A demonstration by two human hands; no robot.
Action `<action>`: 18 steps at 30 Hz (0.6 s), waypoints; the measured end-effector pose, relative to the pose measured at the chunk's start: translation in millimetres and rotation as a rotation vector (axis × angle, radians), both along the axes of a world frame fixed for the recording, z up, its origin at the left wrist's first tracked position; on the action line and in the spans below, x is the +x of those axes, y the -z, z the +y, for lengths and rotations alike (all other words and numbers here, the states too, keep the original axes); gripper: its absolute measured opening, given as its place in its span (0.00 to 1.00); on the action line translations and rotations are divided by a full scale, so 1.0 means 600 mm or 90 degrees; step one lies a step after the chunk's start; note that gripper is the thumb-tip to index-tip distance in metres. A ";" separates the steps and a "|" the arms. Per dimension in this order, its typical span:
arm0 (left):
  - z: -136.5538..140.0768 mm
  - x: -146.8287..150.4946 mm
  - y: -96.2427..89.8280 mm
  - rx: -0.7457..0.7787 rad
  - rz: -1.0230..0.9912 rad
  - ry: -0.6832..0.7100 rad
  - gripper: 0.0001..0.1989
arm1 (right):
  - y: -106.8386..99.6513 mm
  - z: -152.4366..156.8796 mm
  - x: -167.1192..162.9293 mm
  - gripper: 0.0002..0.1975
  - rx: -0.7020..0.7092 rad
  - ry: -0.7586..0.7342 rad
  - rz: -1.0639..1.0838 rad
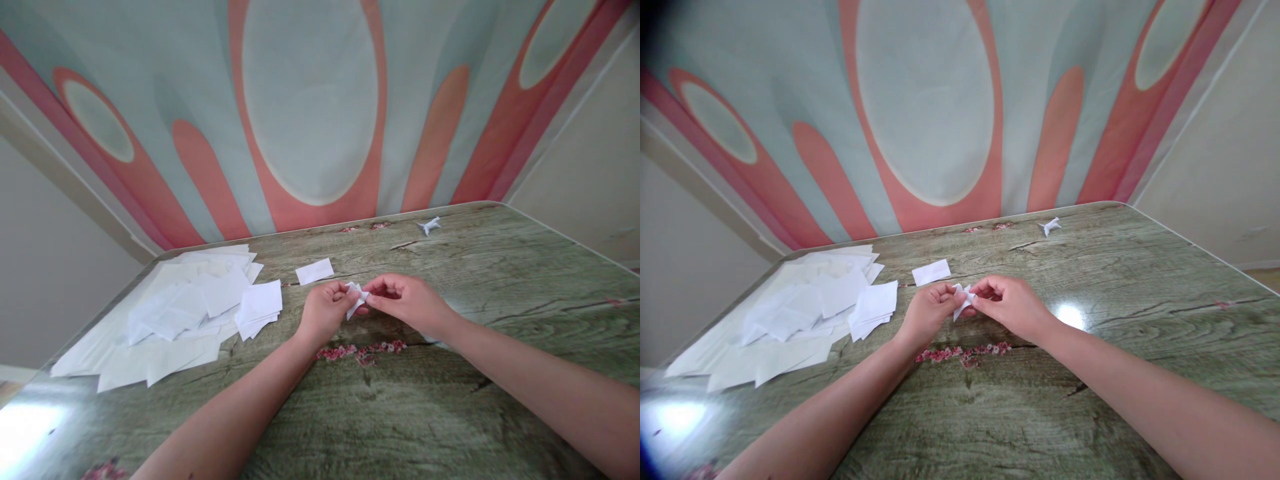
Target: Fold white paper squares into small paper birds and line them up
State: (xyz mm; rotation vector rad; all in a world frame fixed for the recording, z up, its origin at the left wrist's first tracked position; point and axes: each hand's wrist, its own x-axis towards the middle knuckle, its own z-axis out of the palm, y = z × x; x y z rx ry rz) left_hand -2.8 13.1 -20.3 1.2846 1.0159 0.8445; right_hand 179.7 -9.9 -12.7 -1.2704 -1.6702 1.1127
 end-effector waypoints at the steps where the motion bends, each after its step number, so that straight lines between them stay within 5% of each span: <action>1: -0.002 0.000 0.000 0.015 0.014 0.002 0.11 | -0.004 -0.002 -0.001 0.11 0.001 0.003 -0.008; 7: -0.009 0.007 0.000 0.038 0.035 0.008 0.11 | -0.019 -0.008 -0.002 0.07 0.039 0.049 -0.121; 18: -0.003 0.003 0.006 0.093 0.069 -0.047 0.13 | -0.014 -0.010 -0.007 0.07 0.029 0.079 -0.117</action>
